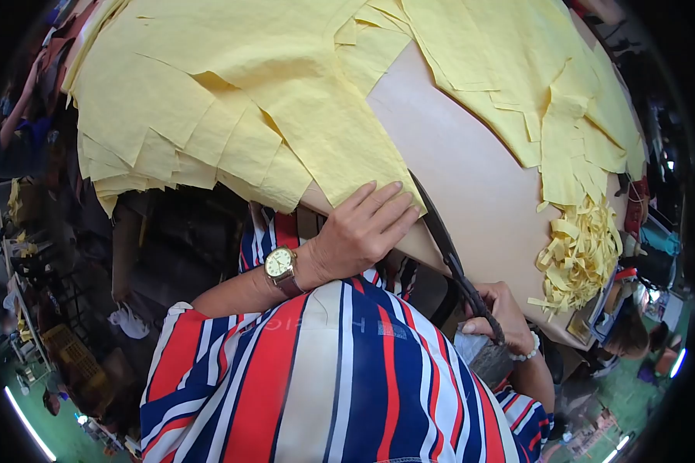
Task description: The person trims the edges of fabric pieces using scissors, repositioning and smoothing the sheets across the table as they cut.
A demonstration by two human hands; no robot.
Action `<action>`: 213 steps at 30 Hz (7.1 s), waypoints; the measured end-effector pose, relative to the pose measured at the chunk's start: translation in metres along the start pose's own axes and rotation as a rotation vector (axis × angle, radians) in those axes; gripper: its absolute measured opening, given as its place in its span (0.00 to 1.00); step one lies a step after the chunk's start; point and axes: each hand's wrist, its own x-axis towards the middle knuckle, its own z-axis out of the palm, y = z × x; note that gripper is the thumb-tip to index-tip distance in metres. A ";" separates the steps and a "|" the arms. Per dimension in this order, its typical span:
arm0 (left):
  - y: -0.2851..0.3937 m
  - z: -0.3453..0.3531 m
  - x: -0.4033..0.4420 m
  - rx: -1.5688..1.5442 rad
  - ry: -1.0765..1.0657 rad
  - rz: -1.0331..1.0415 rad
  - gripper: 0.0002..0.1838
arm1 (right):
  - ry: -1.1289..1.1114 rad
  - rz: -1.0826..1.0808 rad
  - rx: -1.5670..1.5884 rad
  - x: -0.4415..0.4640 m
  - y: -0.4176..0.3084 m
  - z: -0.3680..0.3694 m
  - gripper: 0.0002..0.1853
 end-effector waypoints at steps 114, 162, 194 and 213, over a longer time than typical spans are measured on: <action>0.001 -0.005 -0.012 -0.204 -0.007 0.153 0.14 | 0.067 -0.091 -0.115 0.033 -0.009 0.018 0.15; 0.002 -0.002 -0.017 -0.215 -0.003 0.256 0.14 | 0.070 -0.011 -0.085 0.048 -0.042 0.015 0.13; 0.003 -0.001 -0.017 -0.236 -0.013 0.285 0.14 | 0.041 -0.036 -0.092 0.064 -0.050 0.013 0.14; -0.067 -0.039 0.013 0.125 0.030 -0.207 0.17 | 0.044 -0.075 0.041 0.059 -0.045 0.029 0.14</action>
